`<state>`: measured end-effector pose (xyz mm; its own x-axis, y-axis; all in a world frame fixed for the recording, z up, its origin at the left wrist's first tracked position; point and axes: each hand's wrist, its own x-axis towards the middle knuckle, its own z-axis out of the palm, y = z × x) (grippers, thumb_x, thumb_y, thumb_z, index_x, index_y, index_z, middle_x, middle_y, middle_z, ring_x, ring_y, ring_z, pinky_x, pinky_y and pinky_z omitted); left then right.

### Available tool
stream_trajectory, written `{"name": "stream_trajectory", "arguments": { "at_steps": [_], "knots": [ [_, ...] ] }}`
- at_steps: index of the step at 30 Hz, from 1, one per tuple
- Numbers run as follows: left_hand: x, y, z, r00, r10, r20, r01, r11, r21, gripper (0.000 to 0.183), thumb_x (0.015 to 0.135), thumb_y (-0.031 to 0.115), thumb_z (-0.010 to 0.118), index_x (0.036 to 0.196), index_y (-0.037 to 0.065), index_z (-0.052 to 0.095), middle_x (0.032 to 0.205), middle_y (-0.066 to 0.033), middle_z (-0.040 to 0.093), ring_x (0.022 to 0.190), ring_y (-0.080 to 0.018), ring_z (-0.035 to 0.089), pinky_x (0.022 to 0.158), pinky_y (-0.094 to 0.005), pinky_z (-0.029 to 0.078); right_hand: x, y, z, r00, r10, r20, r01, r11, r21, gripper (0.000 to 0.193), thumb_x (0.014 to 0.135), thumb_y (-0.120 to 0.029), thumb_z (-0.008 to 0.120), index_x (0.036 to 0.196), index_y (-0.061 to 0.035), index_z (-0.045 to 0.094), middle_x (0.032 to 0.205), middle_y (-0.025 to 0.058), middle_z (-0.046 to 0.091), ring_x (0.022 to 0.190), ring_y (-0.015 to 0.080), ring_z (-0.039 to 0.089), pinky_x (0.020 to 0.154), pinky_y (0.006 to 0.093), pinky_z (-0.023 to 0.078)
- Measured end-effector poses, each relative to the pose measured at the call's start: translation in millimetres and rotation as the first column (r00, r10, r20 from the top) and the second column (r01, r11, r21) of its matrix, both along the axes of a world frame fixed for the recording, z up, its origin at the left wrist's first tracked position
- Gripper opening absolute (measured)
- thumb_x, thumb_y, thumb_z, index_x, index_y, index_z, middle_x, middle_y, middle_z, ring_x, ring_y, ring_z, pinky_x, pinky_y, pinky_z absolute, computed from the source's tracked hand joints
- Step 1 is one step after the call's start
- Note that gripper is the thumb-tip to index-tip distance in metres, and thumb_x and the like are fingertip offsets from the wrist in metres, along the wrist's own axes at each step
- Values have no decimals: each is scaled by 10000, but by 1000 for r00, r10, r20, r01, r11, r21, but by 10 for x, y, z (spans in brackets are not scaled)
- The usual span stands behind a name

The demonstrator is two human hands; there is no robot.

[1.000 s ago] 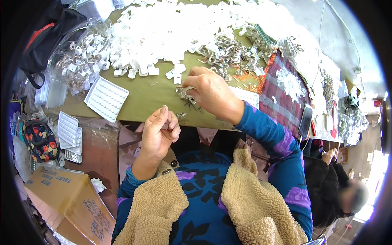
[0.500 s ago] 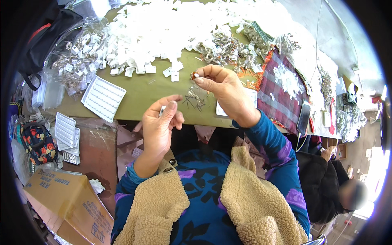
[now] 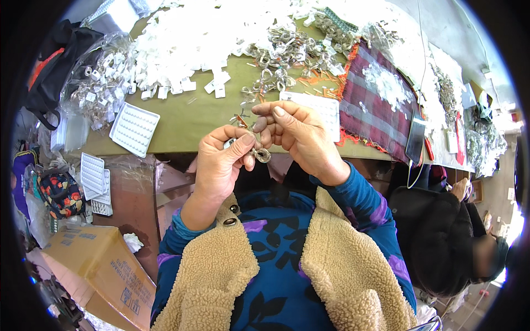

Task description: The person repeatedly picks small white plastic housings and metal contacts from a cluttered table, inserts the contacts into the housings, and places the assembled units into a white tray. The person handles items one at a time and continues the cycle throughout the clip.

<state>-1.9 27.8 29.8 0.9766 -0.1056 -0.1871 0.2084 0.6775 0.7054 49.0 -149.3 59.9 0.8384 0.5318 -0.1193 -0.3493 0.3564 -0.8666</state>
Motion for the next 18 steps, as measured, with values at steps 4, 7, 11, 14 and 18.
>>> {"name": "stream_trajectory", "arguments": {
  "at_steps": [4, 7, 11, 14, 18],
  "knots": [
    [-42, -108, 64, 999, -9, 47, 3, 992, 123, 109, 883, 49, 723, 931, -27, 662, 797, -86, 684, 570, -103, 599, 514, -212, 491, -34, -135, -22, 999, 49, -2, -49, 999, -9, 396, 1056, -253, 456, 1262, 67, 563, 927, 45, 602, 791, 106, 584, 740, 244, 506],
    [-61, -197, 148, 987, -6, 159, -47, 943, 329, 83, 868, 19, 731, 914, -28, 679, 796, -77, 677, 592, -89, 604, 526, -198, 481, -46, -210, 2, 995, 95, 12, -94, 995, -29, 420, 1052, -291, 467, 1245, 64, 578, 894, 27, 586, 769, 90, 567, 720, 237, 498],
    [-139, -300, 257, 972, -1, 234, -131, 828, 545, 48, 855, -18, 731, 890, -13, 699, 766, -49, 667, 611, -77, 604, 538, -192, 478, -65, -252, 39, 993, 72, 95, -61, 992, -113, 477, 1063, -364, 429, 1145, 63, 623, 814, 17, 607, 698, 72, 562, 651, 228, 480],
    [-164, -348, 262, 952, -25, 305, -182, 754, 631, 54, 840, -41, 729, 868, -8, 696, 731, -33, 657, 609, -74, 598, 535, -204, 471, -66, -294, 70, 988, 105, 111, -87, 983, -161, 495, 1051, -387, 452, 1156, 67, 619, 803, 13, 605, 710, 73, 570, 665, 234, 487],
    [-176, -360, 270, 929, -136, 345, -227, 530, 817, 77, 807, -54, 730, 818, -14, 664, 663, -31, 630, 576, -68, 579, 514, -223, 442, -109, -386, 168, 986, 167, 5, -153, 915, -374, 333, 992, -243, 585, 1160, 43, 624, 800, 35, 648, 679, 82, 605, 612, 245, 501]
  ]
}}
